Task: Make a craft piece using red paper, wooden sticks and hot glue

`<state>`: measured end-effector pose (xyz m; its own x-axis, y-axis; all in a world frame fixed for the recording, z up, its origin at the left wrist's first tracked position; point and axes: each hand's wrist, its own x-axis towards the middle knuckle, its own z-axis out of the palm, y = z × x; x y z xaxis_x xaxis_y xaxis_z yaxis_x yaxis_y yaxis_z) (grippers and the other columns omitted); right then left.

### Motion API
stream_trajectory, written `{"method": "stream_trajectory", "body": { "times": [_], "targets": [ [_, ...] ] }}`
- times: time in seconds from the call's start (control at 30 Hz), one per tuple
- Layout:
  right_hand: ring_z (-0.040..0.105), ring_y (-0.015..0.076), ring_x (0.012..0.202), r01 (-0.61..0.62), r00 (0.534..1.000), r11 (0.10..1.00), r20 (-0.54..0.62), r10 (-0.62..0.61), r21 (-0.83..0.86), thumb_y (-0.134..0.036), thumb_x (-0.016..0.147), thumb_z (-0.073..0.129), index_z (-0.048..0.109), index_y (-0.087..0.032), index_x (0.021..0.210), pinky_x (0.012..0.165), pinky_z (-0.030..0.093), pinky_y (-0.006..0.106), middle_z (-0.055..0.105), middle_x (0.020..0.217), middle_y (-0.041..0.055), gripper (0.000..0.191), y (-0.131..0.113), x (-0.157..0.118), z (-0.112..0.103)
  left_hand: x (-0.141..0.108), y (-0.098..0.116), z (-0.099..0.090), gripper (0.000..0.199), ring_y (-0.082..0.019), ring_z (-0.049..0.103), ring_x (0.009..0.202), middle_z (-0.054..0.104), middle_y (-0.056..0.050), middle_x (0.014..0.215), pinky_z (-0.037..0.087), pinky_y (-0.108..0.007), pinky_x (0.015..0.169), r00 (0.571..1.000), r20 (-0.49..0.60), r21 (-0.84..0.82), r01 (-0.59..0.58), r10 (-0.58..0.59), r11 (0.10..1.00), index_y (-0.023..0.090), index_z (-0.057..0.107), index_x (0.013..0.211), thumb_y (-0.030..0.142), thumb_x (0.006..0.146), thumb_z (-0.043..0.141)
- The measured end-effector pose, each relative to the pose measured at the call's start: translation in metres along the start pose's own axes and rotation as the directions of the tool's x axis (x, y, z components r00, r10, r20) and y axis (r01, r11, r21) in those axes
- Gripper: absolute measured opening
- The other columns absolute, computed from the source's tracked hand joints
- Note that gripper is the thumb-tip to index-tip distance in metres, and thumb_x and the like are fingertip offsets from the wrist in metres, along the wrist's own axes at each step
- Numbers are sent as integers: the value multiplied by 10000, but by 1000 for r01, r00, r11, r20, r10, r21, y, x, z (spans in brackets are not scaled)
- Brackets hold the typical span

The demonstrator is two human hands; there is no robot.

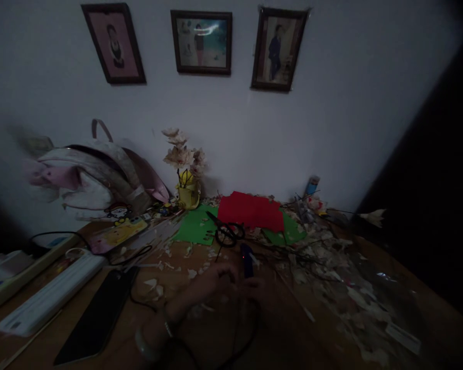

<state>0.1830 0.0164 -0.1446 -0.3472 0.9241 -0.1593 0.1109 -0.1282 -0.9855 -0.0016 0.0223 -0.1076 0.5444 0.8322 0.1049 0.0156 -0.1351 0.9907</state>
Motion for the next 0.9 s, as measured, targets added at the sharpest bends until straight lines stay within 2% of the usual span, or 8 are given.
{"method": "stream_trajectory", "body": {
  "times": [0.17,0.33,0.43,0.63,0.7,0.8,0.9],
  "targets": [
    [580,138,672,-22,1000,1000,-3,22,12,-332,638,712,681,-145,736,648,445,285,642,701,21,212,-2,-3,1,-1,-4,0,149,-122,518,695,571,21,742,394,-221,626,999,-4,-35,51,-51,998,155,577,726,140,605,663],
    [558,147,628,-43,999,999,25,43,-6,-301,555,762,703,-137,653,607,415,275,608,601,8,200,-9,-3,1,0,-2,-1,127,-141,537,735,577,8,757,415,-239,652,998,42,-32,42,-41,999,158,562,674,186,612,669],
    [544,136,603,-51,998,999,31,52,-16,-303,555,763,714,-144,667,588,398,264,598,577,-2,201,-13,-7,2,1,-4,-2,133,-139,540,743,579,12,762,415,-241,671,998,62,-24,30,-28,999,154,561,649,169,592,680],
    [545,130,605,-35,999,999,5,35,-5,-328,561,762,705,-142,671,614,416,263,613,591,-10,222,-18,-12,2,1,-5,-1,93,-134,539,726,589,12,746,421,-231,651,1000,-4,8,21,-21,1000,153,581,646,148,610,666],
    [552,127,623,-20,1000,1000,-11,20,14,-332,593,746,693,-142,707,639,429,275,631,639,-4,228,-18,-9,0,1,-2,2,84,-147,546,766,599,5,753,424,-241,696,998,-61,39,-14,16,999,157,609,660,144,616,679],
    [563,129,664,3,999,999,-42,0,52,-354,641,712,675,-144,740,655,434,279,640,696,5,235,-17,-6,-1,1,5,7,45,-170,561,822,614,-24,789,429,-266,756,975,-157,159,-131,156,979,171,672,697,206,675,691],
    [550,120,627,10,999,996,-42,-6,88,-385,678,678,673,-139,755,607,424,264,630,676,9,258,-16,-6,-1,-2,9,11,121,-189,575,854,638,-52,834,444,-292,777,946,-175,288,-215,272,933,195,716,764,300,732,666]
  ]
}}
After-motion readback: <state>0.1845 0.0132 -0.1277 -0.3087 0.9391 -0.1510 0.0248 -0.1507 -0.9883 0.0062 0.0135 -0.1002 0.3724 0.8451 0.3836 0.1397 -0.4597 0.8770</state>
